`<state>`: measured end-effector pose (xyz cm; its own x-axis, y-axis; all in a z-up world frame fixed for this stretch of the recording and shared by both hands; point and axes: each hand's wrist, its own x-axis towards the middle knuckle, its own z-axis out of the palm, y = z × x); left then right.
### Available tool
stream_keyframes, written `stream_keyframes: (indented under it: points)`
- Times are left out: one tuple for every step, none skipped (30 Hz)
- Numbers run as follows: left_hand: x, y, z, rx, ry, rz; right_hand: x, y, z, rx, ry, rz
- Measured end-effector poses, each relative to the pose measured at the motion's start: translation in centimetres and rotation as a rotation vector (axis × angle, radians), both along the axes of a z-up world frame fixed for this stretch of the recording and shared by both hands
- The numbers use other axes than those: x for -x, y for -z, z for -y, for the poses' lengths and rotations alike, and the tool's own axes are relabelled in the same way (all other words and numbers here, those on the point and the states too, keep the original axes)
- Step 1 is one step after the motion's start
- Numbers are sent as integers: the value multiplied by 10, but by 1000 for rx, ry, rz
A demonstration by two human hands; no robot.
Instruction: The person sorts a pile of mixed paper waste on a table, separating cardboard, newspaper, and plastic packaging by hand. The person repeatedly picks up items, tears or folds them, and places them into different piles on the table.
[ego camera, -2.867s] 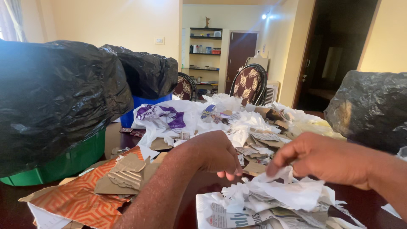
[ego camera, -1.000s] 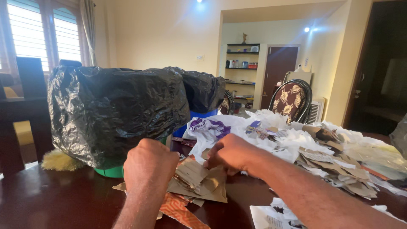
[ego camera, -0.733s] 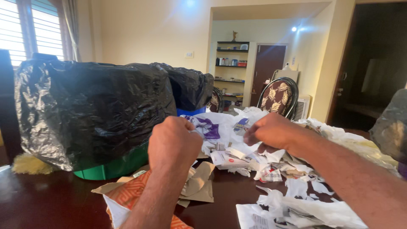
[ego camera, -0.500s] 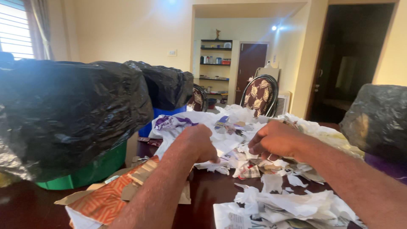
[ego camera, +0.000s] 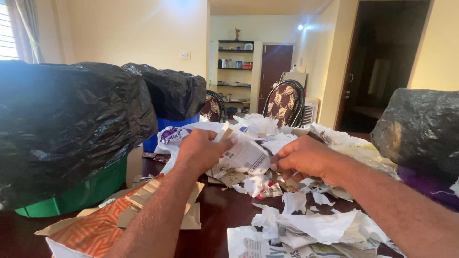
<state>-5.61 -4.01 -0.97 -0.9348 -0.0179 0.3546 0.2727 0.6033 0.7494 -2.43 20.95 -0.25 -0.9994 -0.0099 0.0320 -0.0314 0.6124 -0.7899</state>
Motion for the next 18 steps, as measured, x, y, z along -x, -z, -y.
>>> stream_keyframes:
  points:
    - [-3, -1, 0, -29, -5, 6, 0, -1, 1, 33, 11, 1]
    - [-5, 0, 0, -58, -12, 14, 0, -1, 4, 66, 20, 4]
    - [-8, 0, 0, -87, -19, 23, 0, -1, 6, 99, 30, 7]
    - [-9, 0, 0, -125, -22, 6, 1, 0, 8, 120, 34, -2]
    - [-10, 1, 0, -163, -25, -11, 1, 0, 10, 140, 39, -12]
    - [-10, 0, 0, -201, -28, -31, 1, -1, 12, 162, 43, -26]
    - [-10, 0, 1, -276, -43, -41, 1, -1, 13, 166, 47, -37]
    - [-9, -1, 2, -349, -57, -48, 1, -1, 14, 172, 53, -46]
    - [-7, -1, 2, -423, -71, -55, 1, -2, 15, 178, 58, -56]
    - [-6, 0, 4, -548, -43, -60, 1, -2, 15, 224, 52, -48]
    - [-5, 0, 5, -673, -15, -64, 1, -3, 15, 270, 45, -40]
    - [-4, 1, 5, -797, 13, -69, 2, -5, 15, 316, 38, -33]
    - [-3, 2, 4, -883, 27, -44, 3, -7, 16, 417, 41, -8]
    - [-3, 2, 2, -969, 42, -22, 5, -10, 18, 518, 42, 15]
    - [-3, 2, -1, -1054, 57, 1, 7, -13, 19, 620, 44, 38]
    - [-4, 2, -4, -1091, 100, 27, 8, -16, 19, 683, 34, 41]
    - [-6, 3, -8, -1127, 143, 53, 10, -19, 19, 747, 23, 45]
    - [-8, 3, -13, -1162, 185, 82, 12, -20, 20, 812, 14, 51]
